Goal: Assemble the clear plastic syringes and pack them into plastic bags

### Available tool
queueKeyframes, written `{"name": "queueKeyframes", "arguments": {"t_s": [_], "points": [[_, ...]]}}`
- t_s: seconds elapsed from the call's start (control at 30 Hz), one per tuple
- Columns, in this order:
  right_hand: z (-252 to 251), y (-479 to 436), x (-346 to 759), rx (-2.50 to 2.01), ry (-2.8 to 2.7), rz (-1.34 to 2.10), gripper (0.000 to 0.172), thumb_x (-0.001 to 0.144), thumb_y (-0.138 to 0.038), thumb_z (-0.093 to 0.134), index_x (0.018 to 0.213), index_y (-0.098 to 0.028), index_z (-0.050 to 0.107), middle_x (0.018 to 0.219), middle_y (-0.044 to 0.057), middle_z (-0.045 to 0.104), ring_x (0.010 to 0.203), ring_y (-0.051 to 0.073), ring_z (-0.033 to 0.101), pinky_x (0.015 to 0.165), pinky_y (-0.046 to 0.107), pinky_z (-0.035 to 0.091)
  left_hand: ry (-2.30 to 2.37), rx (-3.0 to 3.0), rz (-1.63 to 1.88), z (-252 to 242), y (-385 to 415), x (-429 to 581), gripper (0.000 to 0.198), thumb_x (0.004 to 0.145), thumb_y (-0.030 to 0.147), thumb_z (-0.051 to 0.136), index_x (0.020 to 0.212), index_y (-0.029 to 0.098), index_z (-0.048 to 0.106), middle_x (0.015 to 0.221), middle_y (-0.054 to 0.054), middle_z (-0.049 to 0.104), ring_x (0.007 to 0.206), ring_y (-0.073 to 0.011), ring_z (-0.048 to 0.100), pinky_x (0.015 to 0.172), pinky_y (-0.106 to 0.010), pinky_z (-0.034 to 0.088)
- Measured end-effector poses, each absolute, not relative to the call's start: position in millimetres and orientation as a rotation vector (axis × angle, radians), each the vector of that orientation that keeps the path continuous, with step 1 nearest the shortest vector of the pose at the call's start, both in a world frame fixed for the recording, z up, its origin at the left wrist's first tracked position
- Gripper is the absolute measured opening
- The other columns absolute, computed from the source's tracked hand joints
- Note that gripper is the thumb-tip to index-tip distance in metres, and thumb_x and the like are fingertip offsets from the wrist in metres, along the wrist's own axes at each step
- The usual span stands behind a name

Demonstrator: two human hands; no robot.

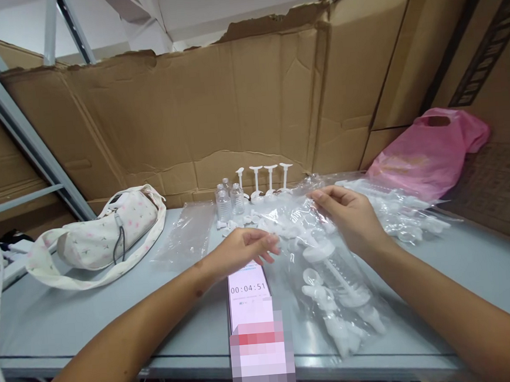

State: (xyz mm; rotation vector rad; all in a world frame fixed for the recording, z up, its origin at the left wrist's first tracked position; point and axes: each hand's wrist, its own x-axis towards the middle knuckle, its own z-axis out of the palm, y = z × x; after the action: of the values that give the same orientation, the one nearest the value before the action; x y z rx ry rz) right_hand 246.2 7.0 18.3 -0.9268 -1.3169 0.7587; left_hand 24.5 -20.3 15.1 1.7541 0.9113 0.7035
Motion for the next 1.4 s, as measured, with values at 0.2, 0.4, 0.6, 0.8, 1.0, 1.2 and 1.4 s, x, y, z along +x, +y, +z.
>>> {"name": "queueKeyframes", "arguments": {"t_s": [0.2,0.4,0.6,0.8,1.0,1.2,1.4], "points": [[19,7,242,-0.859,-1.217,0.688,0.016,0.074,-0.036,0.067,0.069,-0.022,0.062,0.061,-0.002,0.055,0.05,0.011,0.046,0.049,0.026,0.041,0.955,1.823,0.639,14,-33,37,0.03,0.085,0.033,0.051,0.077,0.012,0.069,0.08,-0.009,0.071,0.066,-0.0115,0.061,0.064,-0.024,0.047],[20,12,249,-0.814,-1.211,0.678,0.015,0.075,-0.031,0.067,0.065,-0.022,0.063,0.06,-0.002,0.056,0.046,0.009,0.046,0.048,0.026,0.04,0.98,1.761,0.706,17,-26,32,0.028,0.087,0.03,0.048,0.082,0.012,0.068,0.071,-0.006,0.068,0.059,-0.0089,0.059,0.058,-0.021,0.047],[22,12,252,-0.804,-1.165,0.718,0.014,0.074,-0.033,0.068,0.066,-0.023,0.063,0.061,-0.003,0.054,0.049,0.009,0.046,0.05,0.025,0.041,0.925,1.86,0.567,9,-33,34,0.025,0.08,0.037,0.057,0.075,0.014,0.067,0.073,-0.005,0.067,0.067,-0.0125,0.061,0.064,-0.025,0.048],[30,5,250,-0.783,-1.175,0.944,0.03,0.067,-0.046,0.073,0.083,-0.024,0.061,0.069,-0.002,0.06,0.052,0.01,0.052,0.052,0.024,0.046,0.921,1.73,0.727,3,-35,37,0.014,0.079,0.025,0.055,0.07,0.015,0.059,0.07,0.0,0.06,0.063,-0.0106,0.058,0.063,-0.025,0.048],[29,7,252,-0.737,-1.152,1.233,0.035,0.067,-0.051,0.072,0.084,-0.025,0.056,0.085,0.002,0.064,0.073,0.015,0.062,0.061,0.026,0.052,0.809,1.453,1.03,13,-35,36,0.013,0.083,0.027,0.048,0.074,0.017,0.046,0.074,0.001,0.051,0.063,-0.0091,0.056,0.063,-0.025,0.049],[23,4,248,-0.861,-1.35,1.409,0.028,0.072,-0.045,0.069,0.082,-0.02,0.063,0.076,0.002,0.062,0.064,0.012,0.058,0.063,0.025,0.051,0.8,1.442,1.181,18,-34,32,0.016,0.087,0.028,0.043,0.075,0.018,0.042,0.079,0.001,0.05,0.069,-0.0089,0.054,0.069,-0.025,0.048],[21,-1,241,-0.901,-1.514,1.175,0.032,0.074,-0.045,0.068,0.06,-0.018,0.056,0.062,-0.002,0.056,0.058,0.01,0.053,0.06,0.024,0.045,0.79,1.55,1.223,17,-33,31,0.019,0.09,0.027,0.04,0.073,0.018,0.039,0.08,0.002,0.047,0.067,-0.0076,0.054,0.066,-0.023,0.049]]}}
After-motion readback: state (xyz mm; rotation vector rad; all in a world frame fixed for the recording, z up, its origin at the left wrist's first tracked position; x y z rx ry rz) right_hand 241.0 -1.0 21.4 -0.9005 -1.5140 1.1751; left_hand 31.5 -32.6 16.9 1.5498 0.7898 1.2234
